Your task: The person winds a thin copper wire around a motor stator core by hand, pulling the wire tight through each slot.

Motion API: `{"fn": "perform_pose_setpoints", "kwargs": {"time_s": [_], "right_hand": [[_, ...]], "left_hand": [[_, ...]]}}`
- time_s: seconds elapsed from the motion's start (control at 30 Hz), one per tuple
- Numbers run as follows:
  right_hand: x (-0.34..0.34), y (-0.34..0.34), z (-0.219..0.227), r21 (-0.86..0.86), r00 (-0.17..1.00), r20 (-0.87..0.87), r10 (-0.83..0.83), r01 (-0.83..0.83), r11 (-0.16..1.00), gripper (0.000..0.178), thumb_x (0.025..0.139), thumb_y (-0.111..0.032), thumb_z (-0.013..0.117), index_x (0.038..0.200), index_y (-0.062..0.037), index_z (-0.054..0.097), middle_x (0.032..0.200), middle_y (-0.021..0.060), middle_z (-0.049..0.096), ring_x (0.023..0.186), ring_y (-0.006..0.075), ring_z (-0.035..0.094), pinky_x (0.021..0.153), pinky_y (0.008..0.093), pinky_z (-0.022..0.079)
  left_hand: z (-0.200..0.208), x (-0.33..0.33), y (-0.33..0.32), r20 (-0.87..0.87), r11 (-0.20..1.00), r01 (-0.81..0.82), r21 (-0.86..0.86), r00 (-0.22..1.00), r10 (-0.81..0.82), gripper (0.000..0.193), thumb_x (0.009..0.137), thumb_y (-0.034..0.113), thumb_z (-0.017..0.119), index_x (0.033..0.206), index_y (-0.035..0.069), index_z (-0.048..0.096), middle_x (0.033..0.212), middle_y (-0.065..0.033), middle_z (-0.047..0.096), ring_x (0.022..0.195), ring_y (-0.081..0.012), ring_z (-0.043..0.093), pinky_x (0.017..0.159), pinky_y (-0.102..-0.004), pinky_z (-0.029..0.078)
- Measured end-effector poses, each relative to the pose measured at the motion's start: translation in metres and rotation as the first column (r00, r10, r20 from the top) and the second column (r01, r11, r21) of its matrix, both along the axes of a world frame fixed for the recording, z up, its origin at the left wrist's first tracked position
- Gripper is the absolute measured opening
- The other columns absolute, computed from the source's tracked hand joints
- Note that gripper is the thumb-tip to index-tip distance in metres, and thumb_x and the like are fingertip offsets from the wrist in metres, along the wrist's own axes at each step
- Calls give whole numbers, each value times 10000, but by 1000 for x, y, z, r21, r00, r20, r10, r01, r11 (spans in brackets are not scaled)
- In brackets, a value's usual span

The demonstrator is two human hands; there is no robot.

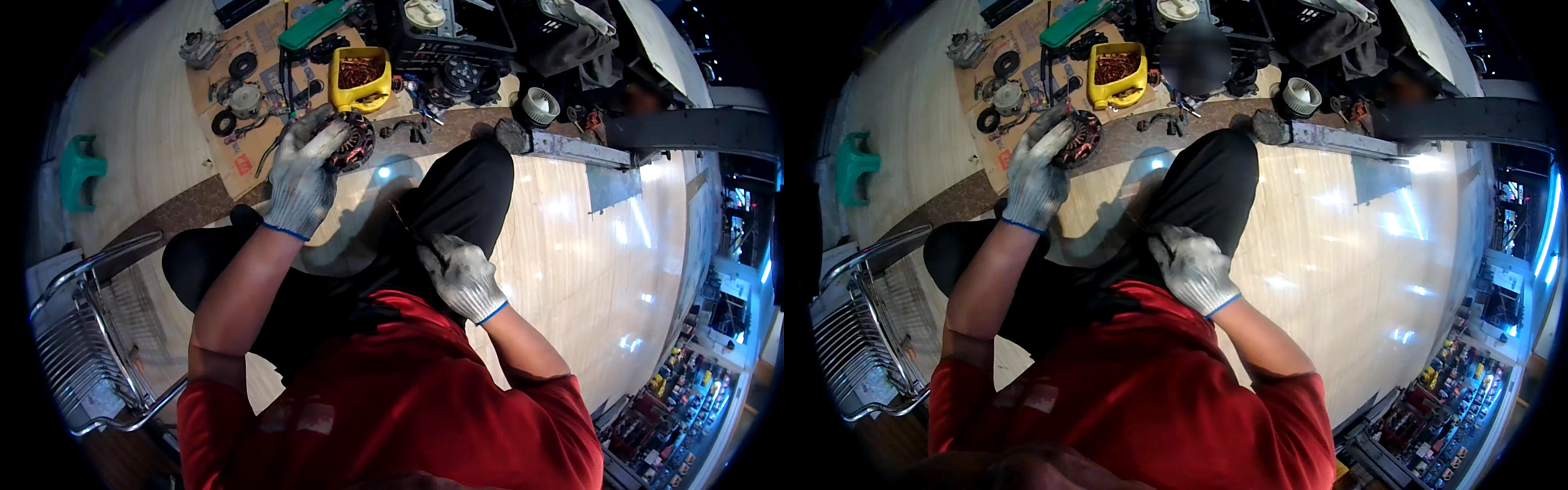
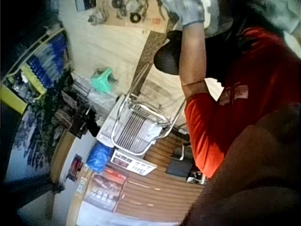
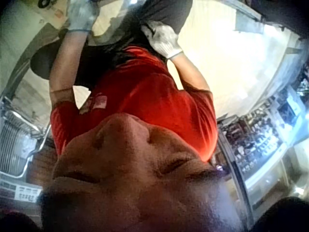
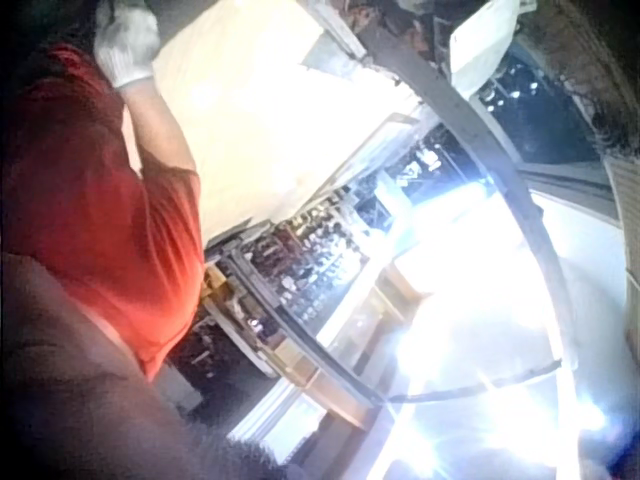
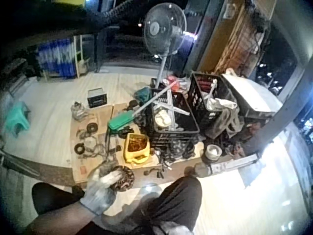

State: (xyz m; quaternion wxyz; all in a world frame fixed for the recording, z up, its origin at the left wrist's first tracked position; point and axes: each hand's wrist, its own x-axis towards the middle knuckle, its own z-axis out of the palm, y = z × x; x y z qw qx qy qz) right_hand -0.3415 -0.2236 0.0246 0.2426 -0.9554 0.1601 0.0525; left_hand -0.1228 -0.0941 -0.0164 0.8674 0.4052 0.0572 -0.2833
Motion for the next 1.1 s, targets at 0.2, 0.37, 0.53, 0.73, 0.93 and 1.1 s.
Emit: {"fn": "perform_pose_setpoints", "kwargs": {"time_s": [0.2, 0.37, 0.53, 0.73, 0.93, 1.1], "right_hand": [[50, -1, -1, -62, 992, 101, 74, -68, 996, 618, 866, -397, 677, 1321, -17, 504, 1157, 241, 622, 1044, 387, 622, 881, 429, 524], [104, 10, 1, 157, 994, -57, -92, 100, 983, 510, 899, -383, 602, 1277, -43, 554, 1043, 191, 676, 976, 375, 643, 827, 439, 520], [93, -8, -22, 588, 998, 48, -43, 6, 809, 259, 991, -229, 526, 1049, -11, 654, 857, 183, 638, 786, 319, 620, 717, 372, 487], [-36, -97, -16, 120, 978, 11, 210, -209, 970, 153, 916, -150, 610, 1037, -94, 684, 908, 165, 684, 804, 324, 682, 630, 386, 533], [-246, -211, -22, -246, 914, -358, -190, 104, 964, 269, 948, -336, 533, 1117, -232, 714, 1097, 66, 703, 977, 273, 680, 795, 378, 543], [-457, -239, 11, -426, 484, -719, -499, 260, 867, 228, 929, -273, 550, 1074, -187, 704, 987, 96, 719, 909, 309, 683, 766, 422, 537]], "left_hand": [[7, 6, -2, 111, 996, 86, 30, 990, -89, 383, 913, 26, 616, 1268, -53, 496, 1120, -161, 636, 1021, -212, 664, 900, -303, 568], [-21, 8, 4, 242, 992, 105, 73, 963, -120, 423, 921, 65, 594, 1314, -39, 477, 1183, -158, 621, 1091, -217, 634, 935, -339, 550], [3, 11, 7, 157, 988, 45, 151, 985, -68, 315, 931, 106, 611, 1231, 19, 578, 1168, -137, 653, 1042, -235, 654, 877, -378, 545], [-7, 25, 5, -59, 996, -11, 84, 998, 16, 357, 881, 77, 680, 1202, -44, 579, 1147, -186, 656, 1060, -258, 659, 927, -376, 551], [-20, 23, 6, -64, 997, 77, 18, 995, -76, 342, 932, 82, 607, 1263, 9, 568, 1280, -174, 598, 1209, -269, 575, 1058, -411, 475], [-33, 27, 9, -16, 996, 94, 6, 995, -94, 304, 975, 38, 513, 1269, -29, 550, 1281, -212, 582, 1194, -286, 586, 1003, -376, 533]]}}
